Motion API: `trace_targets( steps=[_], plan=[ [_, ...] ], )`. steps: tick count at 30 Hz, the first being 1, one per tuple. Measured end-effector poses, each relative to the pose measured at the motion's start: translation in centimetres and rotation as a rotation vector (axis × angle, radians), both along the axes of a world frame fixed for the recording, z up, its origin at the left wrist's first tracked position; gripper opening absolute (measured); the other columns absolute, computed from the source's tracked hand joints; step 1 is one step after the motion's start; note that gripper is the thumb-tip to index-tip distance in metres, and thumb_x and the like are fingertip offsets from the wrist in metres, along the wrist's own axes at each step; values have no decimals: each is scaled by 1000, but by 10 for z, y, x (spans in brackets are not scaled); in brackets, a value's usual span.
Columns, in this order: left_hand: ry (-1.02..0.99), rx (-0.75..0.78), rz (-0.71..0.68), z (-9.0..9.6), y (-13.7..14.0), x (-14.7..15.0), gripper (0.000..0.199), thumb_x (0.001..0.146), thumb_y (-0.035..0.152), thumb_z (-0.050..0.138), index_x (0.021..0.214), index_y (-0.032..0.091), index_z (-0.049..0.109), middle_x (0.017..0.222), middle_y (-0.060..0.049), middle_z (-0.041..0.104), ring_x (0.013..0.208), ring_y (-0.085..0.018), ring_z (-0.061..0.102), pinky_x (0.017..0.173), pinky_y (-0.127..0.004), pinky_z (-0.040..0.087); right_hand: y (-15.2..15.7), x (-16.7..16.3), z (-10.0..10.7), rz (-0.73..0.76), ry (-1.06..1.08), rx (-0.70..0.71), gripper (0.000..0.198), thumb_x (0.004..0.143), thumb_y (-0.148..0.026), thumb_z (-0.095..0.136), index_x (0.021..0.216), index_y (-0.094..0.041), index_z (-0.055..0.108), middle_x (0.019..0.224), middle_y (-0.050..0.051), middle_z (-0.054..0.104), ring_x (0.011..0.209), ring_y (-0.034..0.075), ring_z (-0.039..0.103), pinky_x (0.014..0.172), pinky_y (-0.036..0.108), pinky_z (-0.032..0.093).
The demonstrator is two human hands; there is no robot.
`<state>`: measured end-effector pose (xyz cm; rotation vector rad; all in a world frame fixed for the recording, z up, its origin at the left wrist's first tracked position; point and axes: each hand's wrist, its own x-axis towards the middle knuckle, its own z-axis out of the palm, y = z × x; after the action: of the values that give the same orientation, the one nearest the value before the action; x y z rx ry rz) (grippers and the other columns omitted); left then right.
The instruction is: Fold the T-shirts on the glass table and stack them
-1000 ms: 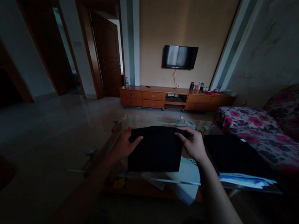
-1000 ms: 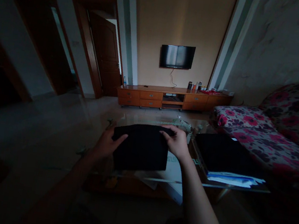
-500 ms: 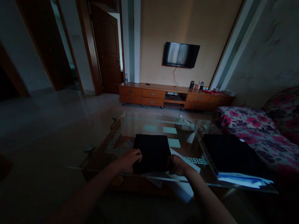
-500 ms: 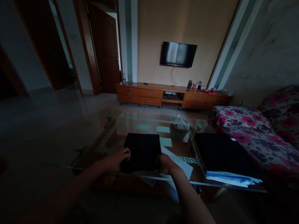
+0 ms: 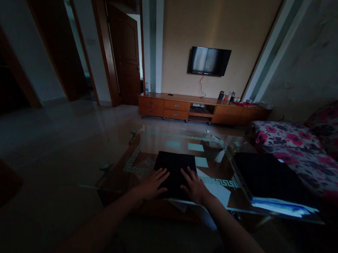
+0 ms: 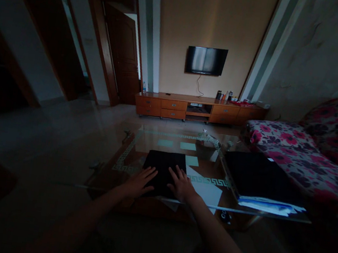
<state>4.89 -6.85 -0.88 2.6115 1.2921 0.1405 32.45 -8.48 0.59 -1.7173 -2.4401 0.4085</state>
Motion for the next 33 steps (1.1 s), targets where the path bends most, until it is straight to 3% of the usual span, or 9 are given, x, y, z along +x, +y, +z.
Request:
trace_targets(
  steps=[2,4,6,9,12,16,22,29,33],
  plan=[
    [22,8,0,-4,-2,0,71,101,57,40,163,28,19,170,-9,17,157,-29,14,124,-51,19,-4,-3,-13,-35,-67,-69,69,102,-50,39,164,-33,17,172,10,8,156,33,12,119,51,22],
    [10,18,-3,-3,-4,0,72,101,60,39,163,28,21,170,-9,17,157,-30,15,124,-51,20,-6,-5,-18,-54,-97,-89,66,102,-53,36,164,-33,20,171,10,10,156,33,9,120,52,19],
    [-20,26,22,0,-2,3,66,101,62,36,159,30,32,168,-8,26,154,-31,23,122,-51,26,-4,-7,-14,-60,-100,-72,66,101,-54,40,162,-33,27,169,12,19,154,35,18,117,53,22],
    [-81,63,75,8,9,12,50,105,54,29,142,32,56,151,-6,52,138,-28,47,113,-48,38,5,-16,3,-102,-102,-1,57,99,-56,43,149,-28,48,152,15,48,139,36,44,110,57,31],
    [-155,107,109,15,28,23,42,106,39,32,140,30,55,134,-7,61,122,-24,57,106,-42,45,20,-33,17,-209,-77,79,49,102,-52,36,134,-21,59,134,16,60,125,34,54,104,52,37],
    [-239,157,202,15,55,33,52,97,24,46,149,23,42,144,-11,53,130,-24,52,110,-40,43,41,-64,19,-237,23,167,52,104,-46,32,146,-20,50,150,17,49,135,31,47,110,45,35],
    [-232,196,230,-3,86,30,81,81,21,56,158,14,31,167,-13,27,154,-27,23,126,-45,21,65,-96,1,-161,60,237,64,104,-42,28,161,-13,27,170,12,18,156,24,13,125,42,12],
    [-120,7,216,-18,101,30,81,83,26,50,159,7,29,169,-14,20,157,-26,12,128,-42,17,93,-92,-19,-77,81,-17,71,104,-56,22,164,-19,21,170,9,16,157,24,10,125,43,7],
    [-124,15,274,-18,100,33,74,91,42,48,157,10,34,168,-12,23,157,-27,14,126,-45,20,108,-79,-23,-118,60,-45,77,101,-66,16,162,-20,27,170,8,11,158,24,6,126,43,4]
  ],
)
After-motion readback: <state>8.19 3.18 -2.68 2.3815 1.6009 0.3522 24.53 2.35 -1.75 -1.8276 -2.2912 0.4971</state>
